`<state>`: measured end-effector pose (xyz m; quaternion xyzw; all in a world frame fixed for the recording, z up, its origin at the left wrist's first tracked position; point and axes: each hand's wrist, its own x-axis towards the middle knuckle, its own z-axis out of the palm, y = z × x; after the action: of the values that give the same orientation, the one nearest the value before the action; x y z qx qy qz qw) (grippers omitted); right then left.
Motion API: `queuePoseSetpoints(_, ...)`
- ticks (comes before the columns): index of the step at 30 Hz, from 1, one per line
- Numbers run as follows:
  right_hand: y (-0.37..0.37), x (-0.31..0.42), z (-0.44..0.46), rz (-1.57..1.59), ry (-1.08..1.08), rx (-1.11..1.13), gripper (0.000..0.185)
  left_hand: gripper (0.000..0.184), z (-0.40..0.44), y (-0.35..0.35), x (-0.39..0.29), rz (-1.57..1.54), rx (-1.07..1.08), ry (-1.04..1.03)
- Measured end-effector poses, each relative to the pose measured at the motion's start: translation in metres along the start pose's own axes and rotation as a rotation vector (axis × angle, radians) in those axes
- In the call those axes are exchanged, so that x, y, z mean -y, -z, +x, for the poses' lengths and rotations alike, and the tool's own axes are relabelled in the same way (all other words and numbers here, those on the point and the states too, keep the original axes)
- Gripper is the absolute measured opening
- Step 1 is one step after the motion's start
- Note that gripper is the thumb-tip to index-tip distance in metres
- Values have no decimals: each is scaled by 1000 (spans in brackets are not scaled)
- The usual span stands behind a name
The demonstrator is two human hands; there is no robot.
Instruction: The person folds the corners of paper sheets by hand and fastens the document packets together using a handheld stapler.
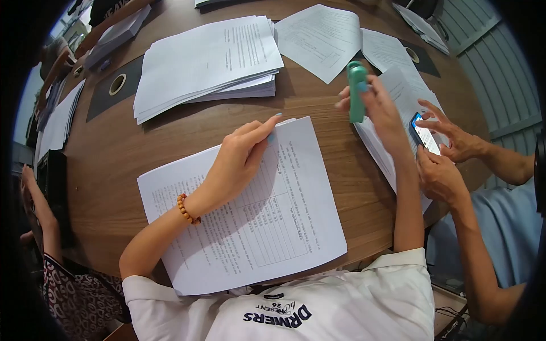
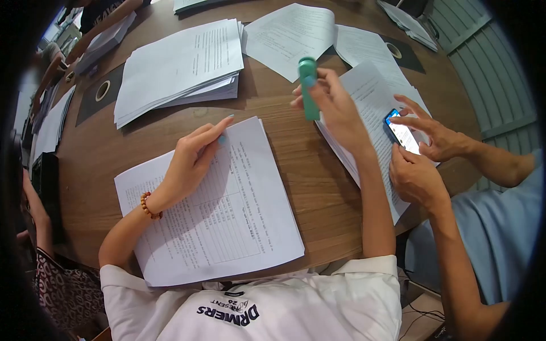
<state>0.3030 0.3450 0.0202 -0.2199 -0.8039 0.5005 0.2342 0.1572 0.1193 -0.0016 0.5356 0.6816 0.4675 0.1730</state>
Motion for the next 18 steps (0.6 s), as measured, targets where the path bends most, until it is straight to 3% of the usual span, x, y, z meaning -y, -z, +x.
queuePoseSetpoints(2,17,8,-1,300,89,301,43,46,0,0,-1,16,4,4)
queuePoseSetpoints(3,15,23,-4,0,228,312,42,46,0,0,-1,14,4,5)
queuePoseSetpoints(5,15,38,-2,-279,240,541,43,45,0,0,0,45,-4,3)
queuePoseSetpoints(8,3,34,2,-569,279,566,39,45,-1,0,0,22,-6,4)
queuePoseSetpoints(18,-6,46,13,-568,400,609,34,43,-2,0,1,20,-14,-9)
